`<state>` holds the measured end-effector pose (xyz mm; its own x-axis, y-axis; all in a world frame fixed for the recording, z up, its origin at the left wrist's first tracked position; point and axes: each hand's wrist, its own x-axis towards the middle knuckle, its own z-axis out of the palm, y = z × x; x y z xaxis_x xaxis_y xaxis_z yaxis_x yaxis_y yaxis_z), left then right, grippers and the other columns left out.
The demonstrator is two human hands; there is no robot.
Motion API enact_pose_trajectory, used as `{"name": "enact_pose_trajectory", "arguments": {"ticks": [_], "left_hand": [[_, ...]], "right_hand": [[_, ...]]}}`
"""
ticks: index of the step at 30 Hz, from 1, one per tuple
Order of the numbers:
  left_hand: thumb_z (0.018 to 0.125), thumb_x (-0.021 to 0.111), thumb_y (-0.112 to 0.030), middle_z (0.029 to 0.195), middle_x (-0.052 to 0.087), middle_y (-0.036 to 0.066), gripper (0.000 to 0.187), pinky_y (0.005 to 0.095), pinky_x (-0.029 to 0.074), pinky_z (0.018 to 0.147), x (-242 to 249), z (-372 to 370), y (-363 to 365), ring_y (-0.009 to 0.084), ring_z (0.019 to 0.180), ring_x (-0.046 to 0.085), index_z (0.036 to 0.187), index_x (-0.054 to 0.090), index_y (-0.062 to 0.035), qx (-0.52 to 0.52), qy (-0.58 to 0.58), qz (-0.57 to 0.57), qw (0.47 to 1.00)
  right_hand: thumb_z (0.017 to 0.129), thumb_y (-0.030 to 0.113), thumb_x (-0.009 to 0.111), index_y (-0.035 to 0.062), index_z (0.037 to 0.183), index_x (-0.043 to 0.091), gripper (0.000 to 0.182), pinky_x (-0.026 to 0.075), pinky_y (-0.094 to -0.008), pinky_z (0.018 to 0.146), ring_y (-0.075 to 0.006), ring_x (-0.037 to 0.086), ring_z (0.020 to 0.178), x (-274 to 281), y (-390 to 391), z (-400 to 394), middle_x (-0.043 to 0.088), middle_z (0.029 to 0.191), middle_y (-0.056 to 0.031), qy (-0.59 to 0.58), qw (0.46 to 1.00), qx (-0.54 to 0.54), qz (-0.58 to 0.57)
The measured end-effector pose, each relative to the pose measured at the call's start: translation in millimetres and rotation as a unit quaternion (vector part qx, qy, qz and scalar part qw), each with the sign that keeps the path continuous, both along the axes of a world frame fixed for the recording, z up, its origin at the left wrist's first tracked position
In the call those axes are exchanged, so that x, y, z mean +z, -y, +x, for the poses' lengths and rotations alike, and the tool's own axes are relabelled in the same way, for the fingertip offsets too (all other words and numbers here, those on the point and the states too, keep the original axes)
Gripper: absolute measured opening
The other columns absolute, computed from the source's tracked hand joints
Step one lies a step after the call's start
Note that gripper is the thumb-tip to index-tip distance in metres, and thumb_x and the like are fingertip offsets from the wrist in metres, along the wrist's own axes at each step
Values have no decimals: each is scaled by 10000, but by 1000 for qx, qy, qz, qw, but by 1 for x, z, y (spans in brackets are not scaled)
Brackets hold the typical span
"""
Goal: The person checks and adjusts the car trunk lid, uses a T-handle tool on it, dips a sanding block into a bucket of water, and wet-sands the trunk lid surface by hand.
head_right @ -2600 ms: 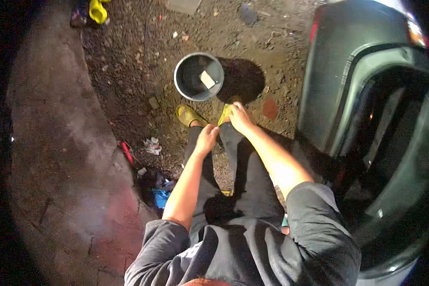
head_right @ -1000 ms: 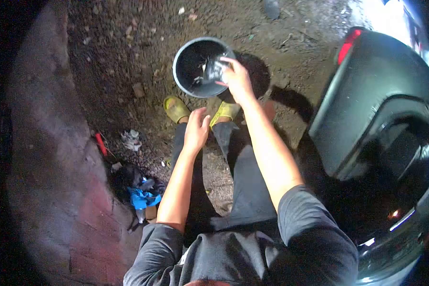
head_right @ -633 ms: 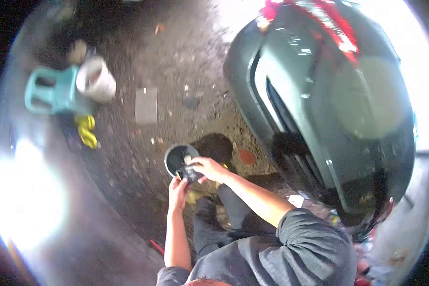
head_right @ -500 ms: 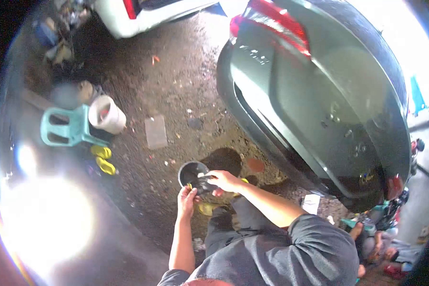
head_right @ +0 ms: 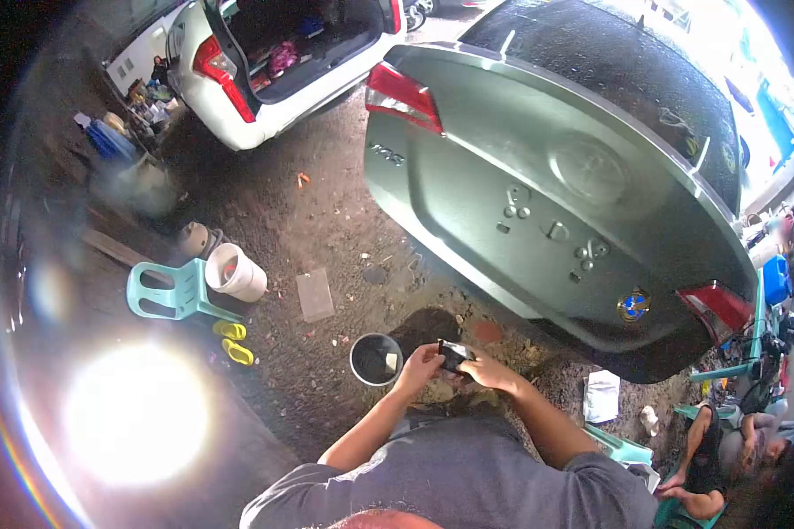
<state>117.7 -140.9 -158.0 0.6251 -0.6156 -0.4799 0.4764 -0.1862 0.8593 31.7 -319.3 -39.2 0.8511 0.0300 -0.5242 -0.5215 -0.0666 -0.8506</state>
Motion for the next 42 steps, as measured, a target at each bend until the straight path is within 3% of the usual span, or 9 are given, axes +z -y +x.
{"name": "enact_pose_trajectory", "arguments": {"ticks": [3,5,9,15,19,22,27,32,42], "left_hand": [[863,720,-312,1209,535,163,594,348,509,898,-10,-37,39,247,1036,596,1316,493,-1,-8,251,91,964],[816,756,-341,1312,458,221,709,392,476,976,13,-53,60,305,1120,568,1374,454,-23,-78,246,84,962],[770,789,-436,1423,383,251,936,438,407,1070,48,-82,94,368,1295,442,1462,331,-4,-238,321,74,914],[811,734,-337,1465,344,302,908,475,351,1116,70,-98,121,441,1369,351,1493,246,13,-246,450,106,852],[940,606,-206,1348,520,254,535,415,439,1015,106,-92,111,365,1241,532,1383,434,39,-107,366,86,921],[981,569,-178,1177,644,147,371,343,485,915,142,-99,111,238,1060,644,1272,539,51,31,21,-110,993],[975,595,-168,1024,677,94,331,309,527,821,196,-108,123,163,899,664,1198,574,76,-62,36,-83,994],[940,643,-220,959,691,65,292,309,521,746,192,-99,136,129,845,637,1089,649,31,-111,3,-99,989],[1005,527,-404,775,681,45,431,274,505,664,148,2,143,121,722,642,858,648,-17,-230,44,-104,967]], "right_hand": [[911,70,559,49,1438,383,556,554,-334,739,-187,640,890,-84,33,-52,642,1115,-109,-4,989,-128,76],[916,114,590,68,1445,375,573,554,-322,711,-178,648,847,-91,52,-73,645,1101,-109,33,990,-138,-16],[956,391,592,66,1442,388,619,534,-339,761,-217,601,986,-70,80,-99,603,1188,-158,-82,975,-188,87],[978,487,519,-2,1383,447,639,467,-382,941,-254,565,1144,-57,80,-105,552,1297,-182,162,974,-159,-15],[959,382,600,-28,1370,443,602,454,-371,967,-252,540,1176,-24,104,-104,531,1312,-184,163,971,-170,31],[909,304,685,1,1379,440,611,467,-348,912,-203,550,1101,20,113,-111,549,1252,-117,160,970,-181,34],[831,324,765,30,1452,376,789,444,-330,940,-165,531,1110,29,133,-117,539,1272,-59,146,943,-93,284],[817,273,759,53,1517,288,871,391,-370,1059,-200,496,1243,67,139,-128,513,1377,-96,246,952,-2,184],[930,341,535,12,1527,206,756,407,-449,1058,-313,450,1329,108,107,-39,377,1506,-207,279,919,-210,185]]}}
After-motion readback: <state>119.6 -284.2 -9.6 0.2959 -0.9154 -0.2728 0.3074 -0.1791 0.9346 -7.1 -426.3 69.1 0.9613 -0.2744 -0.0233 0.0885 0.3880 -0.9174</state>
